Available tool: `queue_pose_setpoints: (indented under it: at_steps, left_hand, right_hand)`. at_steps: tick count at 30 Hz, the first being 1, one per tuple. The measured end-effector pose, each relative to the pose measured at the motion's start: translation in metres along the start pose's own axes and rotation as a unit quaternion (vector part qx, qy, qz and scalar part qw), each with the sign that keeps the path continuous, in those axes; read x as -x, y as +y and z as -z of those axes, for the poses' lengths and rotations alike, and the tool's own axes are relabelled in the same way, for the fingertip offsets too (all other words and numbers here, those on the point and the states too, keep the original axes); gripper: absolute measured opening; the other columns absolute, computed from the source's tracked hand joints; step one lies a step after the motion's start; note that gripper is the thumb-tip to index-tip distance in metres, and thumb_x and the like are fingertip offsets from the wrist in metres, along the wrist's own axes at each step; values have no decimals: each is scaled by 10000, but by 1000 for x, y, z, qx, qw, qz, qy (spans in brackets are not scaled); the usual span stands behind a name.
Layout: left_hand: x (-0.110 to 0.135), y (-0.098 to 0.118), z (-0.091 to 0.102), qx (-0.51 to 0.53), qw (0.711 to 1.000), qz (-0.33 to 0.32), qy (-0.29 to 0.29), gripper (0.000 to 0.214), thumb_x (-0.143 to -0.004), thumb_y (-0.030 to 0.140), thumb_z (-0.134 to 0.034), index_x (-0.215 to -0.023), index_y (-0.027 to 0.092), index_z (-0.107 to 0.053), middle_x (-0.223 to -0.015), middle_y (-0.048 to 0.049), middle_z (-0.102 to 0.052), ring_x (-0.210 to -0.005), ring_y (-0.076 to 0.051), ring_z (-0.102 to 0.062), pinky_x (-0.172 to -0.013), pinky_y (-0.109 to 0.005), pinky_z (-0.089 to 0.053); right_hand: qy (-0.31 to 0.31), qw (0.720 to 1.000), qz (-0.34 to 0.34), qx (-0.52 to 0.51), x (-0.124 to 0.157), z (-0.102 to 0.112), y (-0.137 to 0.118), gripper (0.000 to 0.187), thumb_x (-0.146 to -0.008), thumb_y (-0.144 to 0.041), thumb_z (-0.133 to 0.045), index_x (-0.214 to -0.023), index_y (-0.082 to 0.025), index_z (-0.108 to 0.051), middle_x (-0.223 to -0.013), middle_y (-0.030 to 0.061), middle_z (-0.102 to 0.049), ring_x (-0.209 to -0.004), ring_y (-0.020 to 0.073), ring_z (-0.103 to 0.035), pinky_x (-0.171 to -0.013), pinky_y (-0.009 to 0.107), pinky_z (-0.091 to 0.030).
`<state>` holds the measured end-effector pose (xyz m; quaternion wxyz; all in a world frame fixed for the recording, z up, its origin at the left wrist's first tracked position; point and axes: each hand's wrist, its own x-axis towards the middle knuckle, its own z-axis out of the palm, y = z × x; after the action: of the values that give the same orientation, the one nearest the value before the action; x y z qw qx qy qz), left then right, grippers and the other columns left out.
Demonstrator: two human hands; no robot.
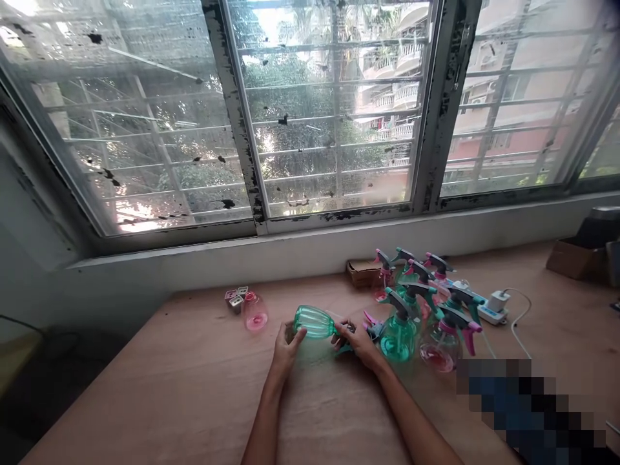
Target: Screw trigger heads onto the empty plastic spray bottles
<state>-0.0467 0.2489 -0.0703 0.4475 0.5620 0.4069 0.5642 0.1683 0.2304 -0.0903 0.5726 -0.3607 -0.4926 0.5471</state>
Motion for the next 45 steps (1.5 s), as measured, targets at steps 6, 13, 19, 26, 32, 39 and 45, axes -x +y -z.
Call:
queue_pose_setpoints:
  at_steps: [6, 13, 19, 26, 32, 39, 45]
  left_hand:
    - [7, 14, -3, 20, 1000, 17, -1, 436, -709, 441, -756, -1039, 210, -590, -1065, -68, -729, -1041, -249, -668, -933, -382, -490]
    - [16, 25, -10, 17, 999, 33, 9, 515, -746, 470, -715, -1158, 194, -577, -1157, -96, -699, -1142, -285, -624, -989, -389, -452]
    - [14, 23, -10, 21, 999, 32, 8, 505, -740, 503, -706, -1119, 176, -637, -1068, -89, -731, -1068, -291, -658, -978, -392, -460]
    - [13, 18, -11, 37, 999, 20, 14, 633, -673, 462, -773, -1212, 194, -576, -1151, -99, -698, -1054, -285, -659, -926, -381, -488]
    - [12, 22, -6, 46, 998, -2, 35, 530, -695, 469, -756, -1130, 203, -610, -1099, -72, -701, -1051, -269, -648, -944, -359, -473]
    - [7, 10, -12, 69, 993, 29, 87, 594, -751, 671, -592, -1080, 178, -636, -1058, -104, -721, -983, -289, -690, -863, -392, -533]
    - [8, 0, -11, 38, 993, 62, 91, 672, -753, 709, -555, -1097, 143, -666, -1070, -133, -734, -915, -289, -716, -864, -402, -531]
  right_hand:
    - [4, 1000, 1, -16, 0, -2, 0, 449, -763, -603, -712, -869, -190, -569, -648, 11, -719, -506, 189, -671, -507, 270, -496]
    - [-29, 999, -2, -20, 10, -5, -13, 447, -717, -482, -811, -1004, -193, -628, -757, 35, -741, -635, 210, -691, -592, 305, -546]
    - [-41, 999, -10, -16, 11, -7, -16, 455, -648, -419, -872, -988, -201, -662, -790, 22, -739, -661, 217, -696, -615, 318, -565]
    - [-69, 997, -23, -36, 9, -5, -13, 424, -690, -462, -839, -954, -190, -648, -773, 40, -756, -619, 208, -691, -616, 317, -562]
    - [-97, 991, -44, -78, 10, -15, -1, 384, -759, -502, -783, -903, -177, -637, -743, 74, -753, -612, 214, -685, -612, 325, -557]
    - [-124, 982, 0, -146, 15, -17, -8, 591, -834, -741, -513, -1134, -252, -653, -1146, 117, -694, -1051, 295, -638, -903, 458, -496]
    - [-195, 969, 50, -143, 20, -29, -11, 990, -557, -733, -796, -1404, -398, -411, -1521, 59, -376, -1388, 326, -324, -1087, 532, -324]
